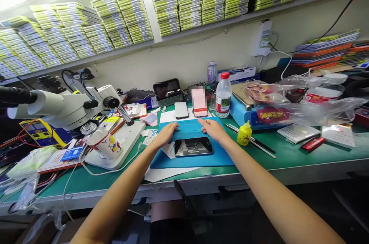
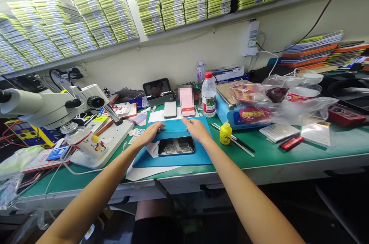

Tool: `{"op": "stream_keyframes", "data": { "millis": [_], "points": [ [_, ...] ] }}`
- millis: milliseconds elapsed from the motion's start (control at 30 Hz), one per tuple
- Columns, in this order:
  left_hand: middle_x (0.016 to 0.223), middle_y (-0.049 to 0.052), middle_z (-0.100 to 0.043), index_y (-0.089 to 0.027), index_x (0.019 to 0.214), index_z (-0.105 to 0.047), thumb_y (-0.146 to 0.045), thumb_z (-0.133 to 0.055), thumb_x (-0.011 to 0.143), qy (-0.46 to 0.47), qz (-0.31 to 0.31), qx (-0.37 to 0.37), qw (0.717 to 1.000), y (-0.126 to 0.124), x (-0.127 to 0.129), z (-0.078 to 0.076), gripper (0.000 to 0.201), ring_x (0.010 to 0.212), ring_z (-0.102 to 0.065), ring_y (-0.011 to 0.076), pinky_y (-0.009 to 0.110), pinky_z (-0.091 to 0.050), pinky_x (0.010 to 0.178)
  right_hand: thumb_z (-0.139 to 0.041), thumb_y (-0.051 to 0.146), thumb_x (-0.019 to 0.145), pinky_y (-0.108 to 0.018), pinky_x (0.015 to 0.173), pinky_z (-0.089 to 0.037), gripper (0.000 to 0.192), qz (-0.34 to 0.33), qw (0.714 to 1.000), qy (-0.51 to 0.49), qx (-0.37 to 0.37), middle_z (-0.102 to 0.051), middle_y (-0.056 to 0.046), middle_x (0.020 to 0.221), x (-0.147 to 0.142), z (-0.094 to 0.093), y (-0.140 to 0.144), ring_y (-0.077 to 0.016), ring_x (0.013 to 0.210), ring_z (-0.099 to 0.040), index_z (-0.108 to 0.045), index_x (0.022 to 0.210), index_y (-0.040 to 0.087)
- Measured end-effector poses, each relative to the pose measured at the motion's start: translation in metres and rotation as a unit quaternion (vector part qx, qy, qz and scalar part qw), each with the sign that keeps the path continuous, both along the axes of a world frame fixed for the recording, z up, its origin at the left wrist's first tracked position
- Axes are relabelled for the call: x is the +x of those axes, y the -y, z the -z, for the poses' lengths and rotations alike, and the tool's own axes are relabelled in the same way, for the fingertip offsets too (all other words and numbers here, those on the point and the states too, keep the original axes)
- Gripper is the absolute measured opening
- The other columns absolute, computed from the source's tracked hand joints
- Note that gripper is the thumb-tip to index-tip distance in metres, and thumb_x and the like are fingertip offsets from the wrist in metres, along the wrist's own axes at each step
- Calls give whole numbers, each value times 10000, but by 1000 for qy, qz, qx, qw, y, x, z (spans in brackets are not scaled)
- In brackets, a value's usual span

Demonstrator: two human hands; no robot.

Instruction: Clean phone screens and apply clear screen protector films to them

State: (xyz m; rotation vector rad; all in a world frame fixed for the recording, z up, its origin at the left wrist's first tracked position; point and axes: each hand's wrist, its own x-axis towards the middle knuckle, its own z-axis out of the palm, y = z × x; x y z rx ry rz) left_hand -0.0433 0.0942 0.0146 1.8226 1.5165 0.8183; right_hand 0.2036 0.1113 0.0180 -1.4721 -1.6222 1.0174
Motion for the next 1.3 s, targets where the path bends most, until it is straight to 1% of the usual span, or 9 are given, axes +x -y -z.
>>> {"op": "stream_keyframes", "data": {
  "millis": [200, 333, 467, 567, 633, 800, 1000, 1167, 1300],
  "points": [
    [1062, 64, -714, -198, 1092, -674, -520, -334, 968, -2, 37, -18, 999, 4, -1, -9, 484, 915, -627, 222, 348, -506, 849, -578, 605, 870, -282, 687, -537, 453, -7, 1000, -23, -15, -766, -111, 868, 6, -5, 4, -190, 755, -713, -672, 889, 162],
    [1110, 68, -716, -197, 1136, -660, -478, -407, 951, -3, 47, 2, 999, 2, -4, -11, 421, 977, -637, 233, 357, -493, 889, -565, 610, 881, -300, 711, -534, 468, -5, 1000, 5, 6, -769, -99, 852, 5, -3, 4, -206, 776, -719, -690, 929, 162],
    [1132, 97, -707, -175, 1172, -644, -459, -371, 970, 3, 36, 23, 999, -3, -3, -7, 442, 1003, -635, 245, 383, -481, 936, -506, 643, 906, -356, 755, -503, 531, 18, 996, 74, 39, -759, -122, 830, -1, -4, 3, -267, 832, -709, -708, 938, 153],
    [1227, 110, -684, -166, 1268, -604, -410, -406, 951, 6, 36, 23, 999, -5, -7, 0, 446, 1057, -630, 248, 381, -470, 970, -555, 632, 894, -375, 859, -459, 578, 37, 989, 116, 84, -747, -167, 1023, -5, -2, 4, -316, 1023, -667, -673, 1158, 132],
    [1286, 104, -662, -169, 1329, -570, -408, -413, 949, 8, 43, 25, 999, -4, -11, 5, 475, 1091, -629, 239, 367, -465, 995, -541, 605, 920, -372, 905, -432, 578, 41, 985, 133, 107, -720, -189, 1138, -5, 2, 5, -324, 1111, -631, -648, 1218, 122],
    [1248, 123, -686, -131, 1349, -560, -424, -348, 977, -3, 55, 38, 998, -3, -14, 13, 520, 1050, -664, 237, 380, -498, 977, -339, 515, 1034, -343, 869, -444, 513, 38, 979, 156, 128, -740, -163, 1100, -5, 8, 5, -289, 1071, -656, -689, 1118, 150],
    [1383, 106, -623, -177, 1395, -558, -331, -471, 917, -65, 51, 54, 995, -5, -18, 12, 510, 1289, -550, 281, 426, -405, 1104, -370, 531, 1019, -368, 921, -449, 494, 30, 973, 180, 139, -694, -154, 1173, -6, 13, 4, -303, 1135, -624, -665, 1200, 178],
    [1417, 114, -584, -205, 1382, -566, -368, -532, 926, -130, 62, 77, 986, 25, -33, -4, 485, 1301, -523, 302, 463, -404, 1094, -415, 516, 996, -443, 886, -473, 528, 44, 970, 194, 139, -658, -201, 1182, -5, 15, 9, -355, 1074, -641, -614, 1307, 139],
    [1177, 87, -683, -220, 1207, -671, -371, -559, 945, -172, 87, 93, 977, 66, -43, -9, 322, 1126, -603, 272, 430, -456, 1004, -413, 485, 995, -477, 876, -478, 541, 71, 970, 180, 149, -667, -203, 1141, -1, 18, 12, -372, 1052, -642, -569, 1362, 119]
  ]
}}
